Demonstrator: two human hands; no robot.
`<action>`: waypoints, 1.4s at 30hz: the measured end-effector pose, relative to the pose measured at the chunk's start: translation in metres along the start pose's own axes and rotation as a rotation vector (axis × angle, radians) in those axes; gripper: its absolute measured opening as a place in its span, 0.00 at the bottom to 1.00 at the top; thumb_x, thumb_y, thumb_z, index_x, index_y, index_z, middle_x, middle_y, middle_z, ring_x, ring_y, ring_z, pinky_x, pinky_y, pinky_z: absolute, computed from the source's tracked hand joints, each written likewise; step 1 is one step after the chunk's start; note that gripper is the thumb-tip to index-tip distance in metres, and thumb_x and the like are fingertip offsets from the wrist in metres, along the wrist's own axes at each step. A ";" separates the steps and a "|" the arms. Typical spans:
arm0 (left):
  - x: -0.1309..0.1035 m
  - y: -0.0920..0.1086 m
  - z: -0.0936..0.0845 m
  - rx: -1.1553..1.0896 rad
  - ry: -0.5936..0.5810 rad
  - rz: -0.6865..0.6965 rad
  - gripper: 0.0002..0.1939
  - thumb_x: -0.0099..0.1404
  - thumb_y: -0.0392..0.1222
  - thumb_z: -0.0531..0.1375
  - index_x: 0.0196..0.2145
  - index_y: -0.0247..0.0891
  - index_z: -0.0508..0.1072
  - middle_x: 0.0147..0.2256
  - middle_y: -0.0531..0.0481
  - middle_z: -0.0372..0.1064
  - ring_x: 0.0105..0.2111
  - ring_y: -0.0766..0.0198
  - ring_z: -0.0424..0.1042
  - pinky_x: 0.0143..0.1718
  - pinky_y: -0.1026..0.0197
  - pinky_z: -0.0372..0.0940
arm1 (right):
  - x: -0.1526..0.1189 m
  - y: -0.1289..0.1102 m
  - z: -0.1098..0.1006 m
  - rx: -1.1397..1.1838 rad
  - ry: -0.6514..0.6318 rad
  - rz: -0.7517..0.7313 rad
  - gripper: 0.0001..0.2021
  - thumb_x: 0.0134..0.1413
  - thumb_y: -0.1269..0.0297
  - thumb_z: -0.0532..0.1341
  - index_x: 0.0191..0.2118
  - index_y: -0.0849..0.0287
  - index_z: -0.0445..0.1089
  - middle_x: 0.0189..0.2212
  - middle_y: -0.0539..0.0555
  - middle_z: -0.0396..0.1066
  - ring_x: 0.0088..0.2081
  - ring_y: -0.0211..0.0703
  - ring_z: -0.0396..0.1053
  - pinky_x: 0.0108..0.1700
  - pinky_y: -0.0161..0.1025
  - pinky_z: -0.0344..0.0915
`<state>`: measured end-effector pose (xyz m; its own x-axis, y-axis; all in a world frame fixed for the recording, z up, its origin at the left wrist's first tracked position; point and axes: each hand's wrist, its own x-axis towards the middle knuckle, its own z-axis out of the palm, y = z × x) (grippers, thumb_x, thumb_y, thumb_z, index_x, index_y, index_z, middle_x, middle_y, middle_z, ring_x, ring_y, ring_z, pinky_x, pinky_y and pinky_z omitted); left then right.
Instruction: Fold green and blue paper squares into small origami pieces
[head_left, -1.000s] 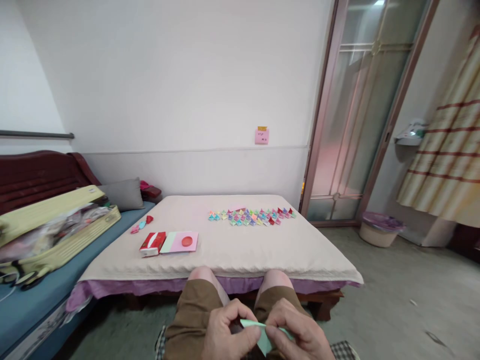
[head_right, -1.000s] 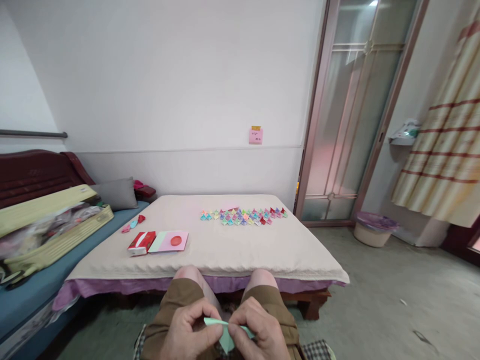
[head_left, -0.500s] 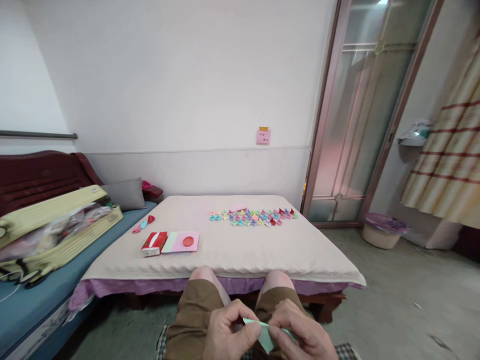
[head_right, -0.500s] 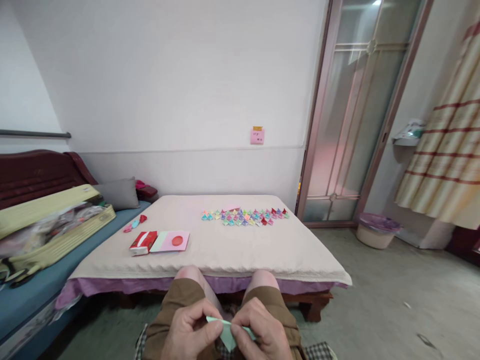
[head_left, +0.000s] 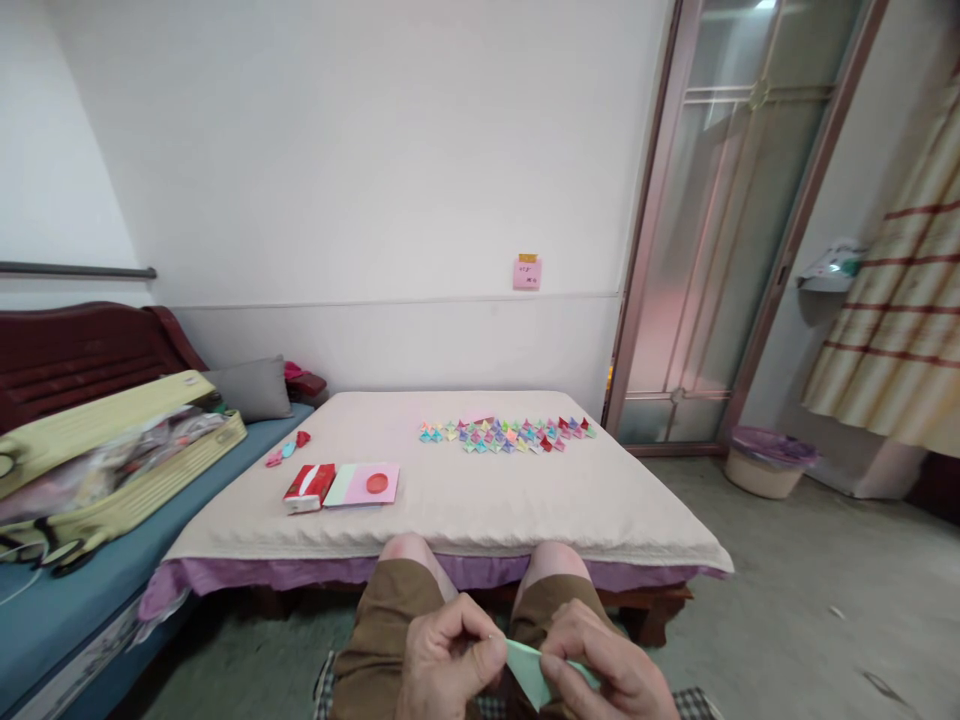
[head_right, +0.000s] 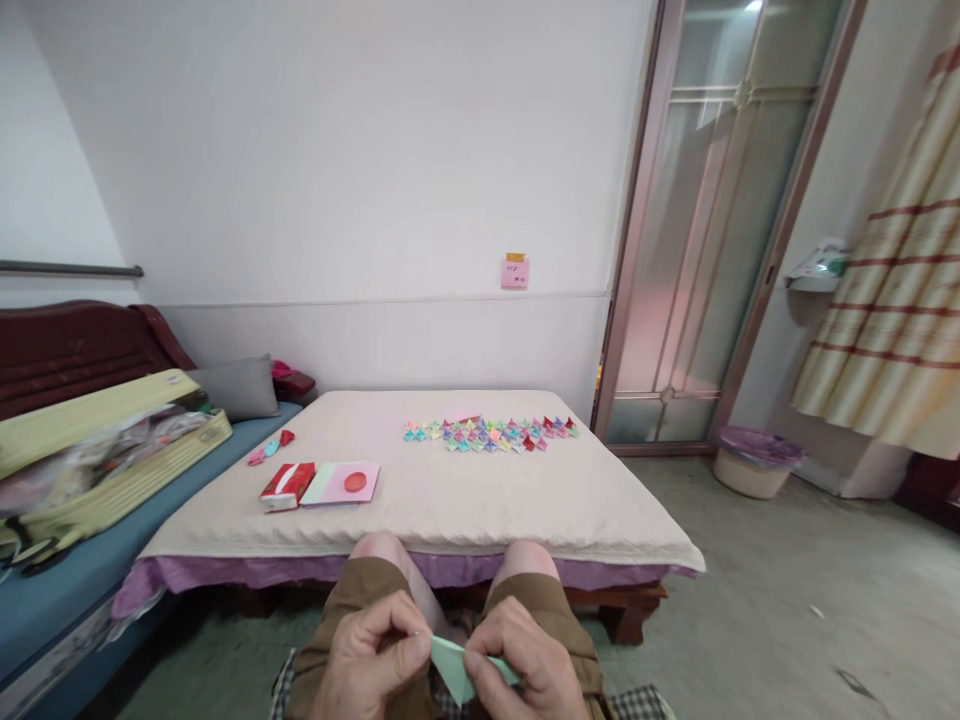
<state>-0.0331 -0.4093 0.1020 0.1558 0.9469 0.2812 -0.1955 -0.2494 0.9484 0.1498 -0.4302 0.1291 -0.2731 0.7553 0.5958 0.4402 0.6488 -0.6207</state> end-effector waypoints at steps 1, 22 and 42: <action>0.000 0.001 0.001 -0.012 -0.013 -0.019 0.16 0.54 0.51 0.65 0.20 0.35 0.71 0.17 0.56 0.60 0.19 0.70 0.56 0.21 0.66 0.49 | -0.001 0.001 0.000 0.003 -0.001 0.014 0.10 0.56 0.69 0.56 0.24 0.56 0.64 0.21 0.49 0.66 0.27 0.39 0.66 0.29 0.33 0.62; -0.002 -0.003 0.006 -0.009 -0.045 -0.019 0.18 0.49 0.52 0.67 0.18 0.36 0.68 0.19 0.56 0.58 0.21 0.69 0.54 0.23 0.66 0.49 | -0.001 -0.001 0.005 -0.025 -0.025 -0.048 0.10 0.55 0.71 0.56 0.24 0.57 0.65 0.21 0.49 0.67 0.25 0.38 0.65 0.28 0.32 0.61; 0.001 -0.023 0.018 0.085 -0.145 -0.250 0.12 0.52 0.45 0.65 0.21 0.33 0.72 0.19 0.53 0.65 0.21 0.67 0.60 0.24 0.65 0.54 | -0.002 0.012 0.013 0.519 0.087 0.509 0.16 0.50 0.52 0.62 0.23 0.60 0.67 0.20 0.47 0.60 0.24 0.38 0.57 0.27 0.35 0.58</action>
<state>-0.0108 -0.4068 0.0835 0.3270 0.9437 0.0498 -0.0524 -0.0345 0.9980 0.1440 -0.4232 0.1135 -0.0645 0.9788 0.1945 0.0264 0.1965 -0.9801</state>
